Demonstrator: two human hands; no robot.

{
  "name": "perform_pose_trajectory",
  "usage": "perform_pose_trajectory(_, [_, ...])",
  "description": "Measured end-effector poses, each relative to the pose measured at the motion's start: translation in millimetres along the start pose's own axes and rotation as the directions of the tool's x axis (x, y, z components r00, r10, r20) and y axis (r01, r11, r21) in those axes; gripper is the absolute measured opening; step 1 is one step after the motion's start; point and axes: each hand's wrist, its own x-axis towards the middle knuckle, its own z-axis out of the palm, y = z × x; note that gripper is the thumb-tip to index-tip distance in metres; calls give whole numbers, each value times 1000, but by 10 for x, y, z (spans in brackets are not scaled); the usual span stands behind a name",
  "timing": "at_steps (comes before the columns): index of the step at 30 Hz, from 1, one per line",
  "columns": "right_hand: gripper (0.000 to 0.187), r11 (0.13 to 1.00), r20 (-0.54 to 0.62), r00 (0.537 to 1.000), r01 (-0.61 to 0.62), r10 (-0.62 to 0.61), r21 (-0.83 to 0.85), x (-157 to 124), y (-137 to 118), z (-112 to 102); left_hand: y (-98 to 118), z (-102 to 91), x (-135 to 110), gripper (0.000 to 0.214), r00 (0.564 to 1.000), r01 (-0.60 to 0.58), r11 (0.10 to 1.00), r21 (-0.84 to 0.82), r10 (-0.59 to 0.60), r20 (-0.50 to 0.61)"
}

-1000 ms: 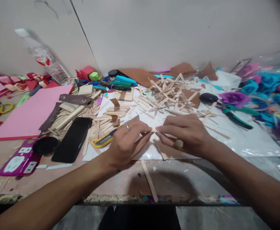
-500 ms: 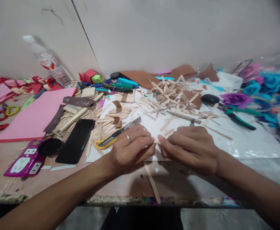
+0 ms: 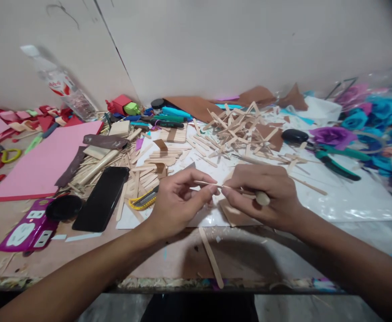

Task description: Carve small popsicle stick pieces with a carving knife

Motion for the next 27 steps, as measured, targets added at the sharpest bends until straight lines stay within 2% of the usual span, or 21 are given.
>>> perform_pose_trajectory(3, [12, 998, 61, 996, -65, 66, -25, 17, 23, -40, 18, -4, 18, 14, 990, 114, 993, -11, -113, 85])
perform_pose_trajectory(7, [10, 985, 120, 980, -146, 156, -90, 34, 41, -64, 10, -6, 33, 18, 980, 143, 989, 42, -148, 131])
perform_pose_trajectory(10, [15, 980, 139, 972, -181, 190, -78, 47, 41, -49, 0, 5, 28, 17, 978, 148, 988, 54, -154, 140])
perform_pose_trajectory(18, [18, 964, 154, 952, -268, 265, -3, 54, 11, -36, 25, 44, 0, 16, 981, 117, 990, 83, -128, 143])
perform_pose_trajectory(27, [17, 942, 148, 937, -329, 317, 68, 58, -41, -10, -44, 8, -62, 12, 988, -17, 984, 180, -11, 155])
